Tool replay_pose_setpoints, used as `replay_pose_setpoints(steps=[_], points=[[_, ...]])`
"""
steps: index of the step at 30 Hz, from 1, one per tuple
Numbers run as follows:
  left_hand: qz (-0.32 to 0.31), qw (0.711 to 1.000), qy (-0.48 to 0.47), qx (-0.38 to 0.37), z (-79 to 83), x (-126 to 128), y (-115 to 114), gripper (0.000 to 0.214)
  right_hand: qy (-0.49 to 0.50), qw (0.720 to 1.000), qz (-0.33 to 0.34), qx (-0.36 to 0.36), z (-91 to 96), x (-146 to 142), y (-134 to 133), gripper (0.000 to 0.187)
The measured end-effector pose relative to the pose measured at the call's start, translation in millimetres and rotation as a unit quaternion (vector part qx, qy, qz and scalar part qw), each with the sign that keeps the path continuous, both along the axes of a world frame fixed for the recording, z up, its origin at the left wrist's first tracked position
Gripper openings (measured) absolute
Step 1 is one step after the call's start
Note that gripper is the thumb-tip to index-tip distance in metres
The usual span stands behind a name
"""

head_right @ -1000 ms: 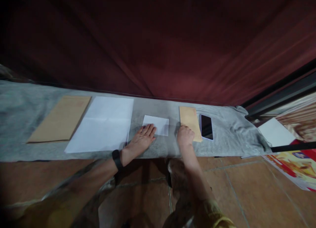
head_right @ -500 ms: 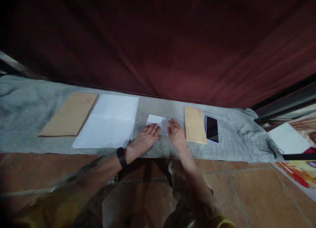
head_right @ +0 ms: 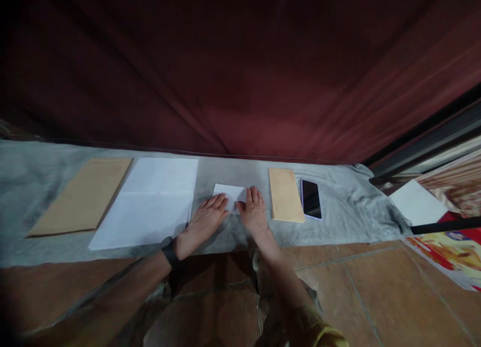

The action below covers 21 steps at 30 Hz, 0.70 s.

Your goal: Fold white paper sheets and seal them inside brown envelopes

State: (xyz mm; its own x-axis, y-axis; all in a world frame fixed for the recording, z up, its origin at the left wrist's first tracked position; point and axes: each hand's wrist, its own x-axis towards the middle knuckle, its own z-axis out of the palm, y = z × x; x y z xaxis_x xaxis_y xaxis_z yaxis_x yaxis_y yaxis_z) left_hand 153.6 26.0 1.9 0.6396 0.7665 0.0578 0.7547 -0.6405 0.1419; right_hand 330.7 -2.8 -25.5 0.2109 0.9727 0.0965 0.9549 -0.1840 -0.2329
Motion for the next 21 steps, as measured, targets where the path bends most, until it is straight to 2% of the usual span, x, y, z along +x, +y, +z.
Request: replay_pose_setpoints(steps=[6, 11, 17, 19, 21], points=[[0.041, 0.999, -0.019, -0.008, -3.8, -5.6, 9.4, 0.043, 0.038, 0.998, -0.051, -0.006, 10.2, 4.6, 13.0, 0.066], [0.080, 0.996, -0.025, 0.001, -7.7, -4.7, 14.8, 0.046, 0.067, 0.994, -0.091, 0.004, 10.7, 2.8, 17.6, 0.065], [0.097, 0.995, -0.031, -0.019, -9.0, -2.7, 18.2, 0.049, 0.136, 0.981, -0.141, 0.017, 7.9, 9.2, 29.0, 0.040], [0.097, 0.994, -0.047, -0.028, -11.7, -3.1, 20.0, 0.052, 0.208, 0.968, -0.136, 0.029, 6.7, 14.7, 34.3, 0.029], [0.097, 0.991, -0.082, -0.039, -14.9, -3.9, 23.0, 0.058, 0.317, 0.941, -0.110, 0.041, 6.0, 19.3, 38.2, 0.018]])
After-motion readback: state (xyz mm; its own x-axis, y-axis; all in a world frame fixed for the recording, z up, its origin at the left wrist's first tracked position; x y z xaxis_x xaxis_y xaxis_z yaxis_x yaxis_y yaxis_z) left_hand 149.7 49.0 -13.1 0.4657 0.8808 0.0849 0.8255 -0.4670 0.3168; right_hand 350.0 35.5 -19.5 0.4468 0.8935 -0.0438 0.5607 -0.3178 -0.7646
